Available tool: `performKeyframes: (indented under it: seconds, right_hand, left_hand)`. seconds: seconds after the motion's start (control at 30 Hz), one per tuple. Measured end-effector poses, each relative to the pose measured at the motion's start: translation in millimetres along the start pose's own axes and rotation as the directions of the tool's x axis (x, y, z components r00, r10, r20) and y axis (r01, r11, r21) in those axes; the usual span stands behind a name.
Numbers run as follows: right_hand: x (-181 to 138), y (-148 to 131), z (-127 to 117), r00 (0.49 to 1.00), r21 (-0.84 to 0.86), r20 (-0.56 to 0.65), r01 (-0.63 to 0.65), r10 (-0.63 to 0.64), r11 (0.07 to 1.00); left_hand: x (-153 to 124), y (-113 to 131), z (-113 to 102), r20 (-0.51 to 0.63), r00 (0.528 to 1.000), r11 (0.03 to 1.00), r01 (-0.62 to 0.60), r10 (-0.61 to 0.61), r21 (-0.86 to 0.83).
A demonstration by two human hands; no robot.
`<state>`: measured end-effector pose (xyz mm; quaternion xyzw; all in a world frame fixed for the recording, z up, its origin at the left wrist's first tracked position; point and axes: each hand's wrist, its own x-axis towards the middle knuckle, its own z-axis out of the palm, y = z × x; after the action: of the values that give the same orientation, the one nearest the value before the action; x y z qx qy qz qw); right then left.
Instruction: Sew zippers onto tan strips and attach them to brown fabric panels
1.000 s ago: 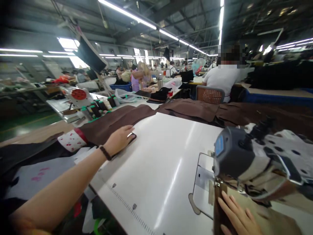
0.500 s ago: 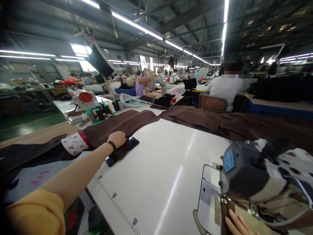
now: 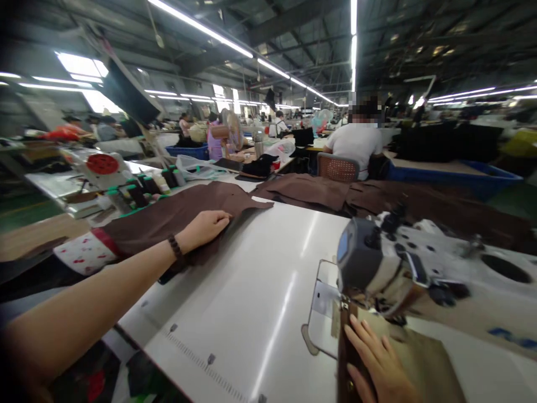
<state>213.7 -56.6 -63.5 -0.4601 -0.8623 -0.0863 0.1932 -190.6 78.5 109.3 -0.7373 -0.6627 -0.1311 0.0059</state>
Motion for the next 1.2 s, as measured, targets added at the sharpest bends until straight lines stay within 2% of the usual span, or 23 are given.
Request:
performKeyframes:
  seconds: [0.07,0.13,0.2,0.27,0.4,0.5,0.6,0.73,0.8,0.93,1.03,1.2]
  right_hand:
    - [5.9,-11.8,-15.3,0.993,0.025,0.079,-0.092,0.09,0.995]
    - [11.9,-20.8,-26.4,0.973,0.085,0.172,-0.17,0.154,0.982]
    - [16.3,-25.5,-33.5,0.954,0.132,0.224,-0.23,0.197,0.964]
    - [18.4,-27.3,-38.3,0.939,0.16,0.258,-0.272,0.226,0.949]
    - [19.4,-28.3,-44.5,0.922,0.184,0.301,-0.306,0.242,0.934]
    - [20.6,-28.8,-46.1,0.92,0.198,0.308,-0.31,0.241,0.93]
    - [21.6,-29.2,-45.9,0.922,0.211,0.3,-0.313,0.244,0.926]
    - [22.0,-29.3,-46.1,0.923,0.212,0.299,-0.312,0.243,0.926]
    - [21.9,-29.0,-46.4,0.924,0.209,0.297,-0.311,0.242,0.927]
    - [21.1,-28.0,-45.7,0.932,0.212,0.276,-0.298,0.236,0.931]
    - [20.0,-27.5,-44.8,0.934,0.214,0.271,-0.293,0.231,0.932]
    - [18.8,-27.1,-44.5,0.938,0.217,0.271,-0.28,0.218,0.935]
  left_hand:
    - [-16.5,33.8,26.9,0.133,0.985,0.992,-0.106,0.114,-0.063]
    - [-36.9,59.6,48.0,0.24,0.944,0.971,-0.198,0.226,-0.136]
    - [-56.5,76.2,62.1,0.317,0.882,0.932,-0.291,0.349,-0.217]
    - [-72.6,85.2,70.5,0.372,0.796,0.873,-0.384,0.478,-0.302]
    - [-94.3,96.0,76.6,0.456,0.626,0.774,-0.49,0.633,-0.401]
    - [-102.3,103.9,74.0,0.474,0.539,0.717,-0.56,0.696,-0.415]
    - [-105.0,106.1,67.3,0.447,0.48,0.649,-0.646,0.755,-0.403]
    - [-114.2,101.7,63.1,0.484,0.341,0.556,-0.716,0.806,-0.422]
    - [-123.2,101.8,65.8,0.508,0.342,0.568,-0.72,0.79,-0.399]
    - [-137.3,109.7,75.6,0.486,0.44,0.621,-0.719,0.755,-0.313]
    - [-139.5,116.5,80.0,0.469,0.488,0.646,-0.713,0.736,-0.272]
    - [-138.9,121.5,77.3,0.5,0.483,0.661,-0.697,0.719,-0.278]
